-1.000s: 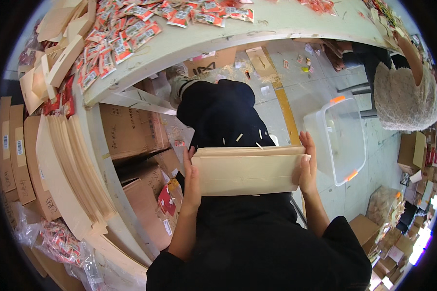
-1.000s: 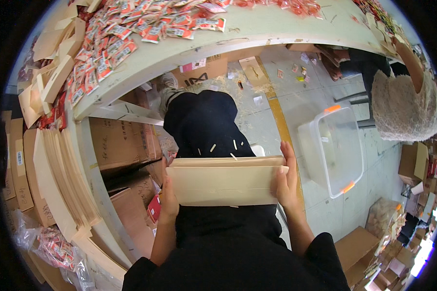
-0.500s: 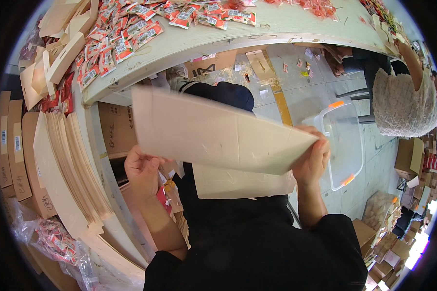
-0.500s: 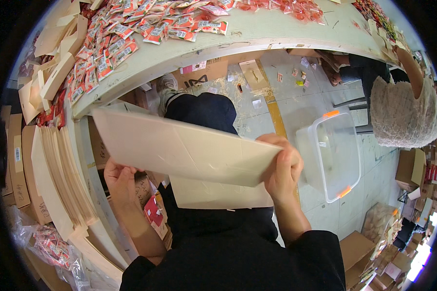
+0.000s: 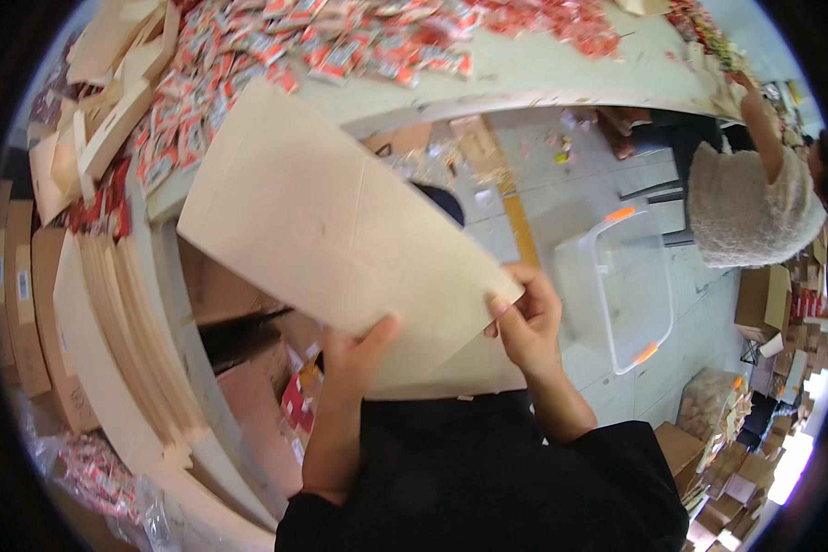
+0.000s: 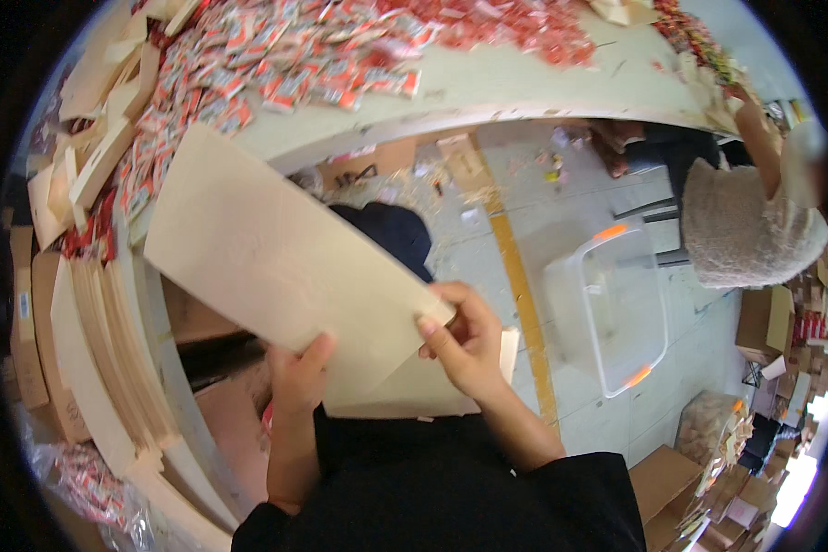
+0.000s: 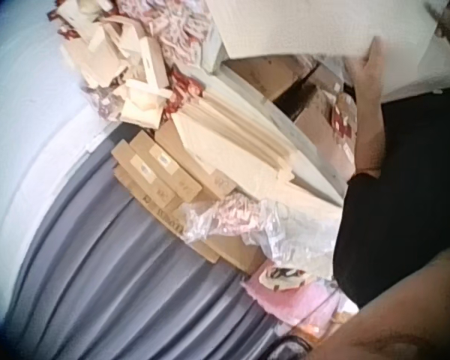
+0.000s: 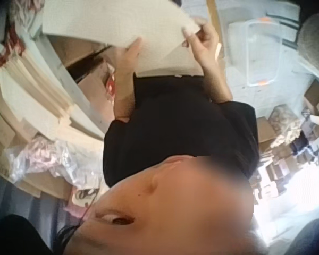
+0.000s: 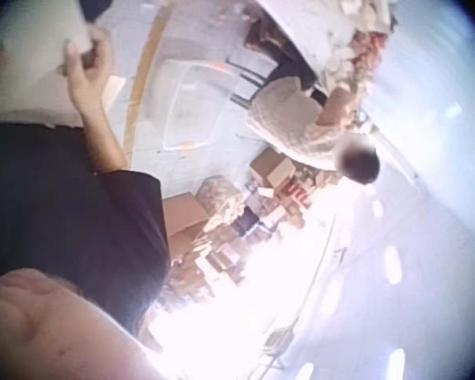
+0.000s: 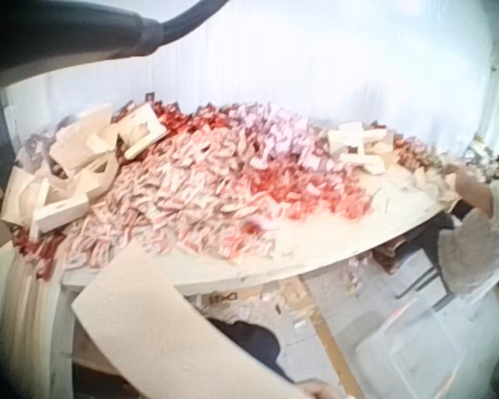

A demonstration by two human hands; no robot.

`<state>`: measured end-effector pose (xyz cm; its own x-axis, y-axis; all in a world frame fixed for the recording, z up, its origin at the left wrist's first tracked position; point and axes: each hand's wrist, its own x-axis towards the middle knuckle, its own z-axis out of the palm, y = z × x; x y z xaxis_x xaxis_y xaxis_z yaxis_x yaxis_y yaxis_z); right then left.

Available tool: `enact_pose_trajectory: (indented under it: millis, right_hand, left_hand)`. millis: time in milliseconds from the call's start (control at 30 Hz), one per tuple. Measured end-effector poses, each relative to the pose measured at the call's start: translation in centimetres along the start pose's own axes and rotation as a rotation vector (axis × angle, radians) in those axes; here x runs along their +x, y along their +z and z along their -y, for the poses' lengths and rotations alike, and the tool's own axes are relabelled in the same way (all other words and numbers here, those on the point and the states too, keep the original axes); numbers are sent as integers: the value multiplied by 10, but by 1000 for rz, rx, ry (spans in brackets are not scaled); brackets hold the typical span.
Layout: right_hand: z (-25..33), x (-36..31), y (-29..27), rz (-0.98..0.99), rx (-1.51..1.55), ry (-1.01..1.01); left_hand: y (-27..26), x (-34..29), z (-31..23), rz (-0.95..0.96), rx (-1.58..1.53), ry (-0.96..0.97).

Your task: The person assembles cardboard gift boxes by folding the pre-cut flaps and sides together by hand, handling the boxes one at a time from a stack.

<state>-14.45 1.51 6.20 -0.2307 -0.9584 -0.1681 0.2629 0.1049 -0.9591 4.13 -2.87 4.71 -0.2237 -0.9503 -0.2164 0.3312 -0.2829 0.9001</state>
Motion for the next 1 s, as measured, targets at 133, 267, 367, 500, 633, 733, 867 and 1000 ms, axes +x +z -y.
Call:
enact_pose_trajectory:
  millis: [133, 267, 367, 500, 633, 733, 867, 1000]
  right_hand:
    - [0, 0, -11, -110, -495, -302]
    - [14, 0, -7, -221, -789, -609]
    - [11, -2, -16, -215, -789, -672]
    - [9, -10, -37, -60, -637, -470]
    - [14, -12, -70, 125, -672, -24]
    - [8, -11, -89, 227, -824, 29]
    - [16, -12, -90, 322, -969, -155]
    - [42, -6, -93, 304, -687, -224]
  left_hand:
    - [12, -10, -4, 11, 400, 204]
    - [35, -28, 34, -154, 352, 300]
    - [48, -49, 36, -98, 15, -254]
    - [47, -71, 67, 161, -111, -641]
    - [47, -83, 87, 1035, 199, -649]
    - [55, -68, 69, 1414, 363, -296]
    - [46, -59, 61, 1435, 266, -251]
    - [17, -37, 33, 1370, 271, -403]
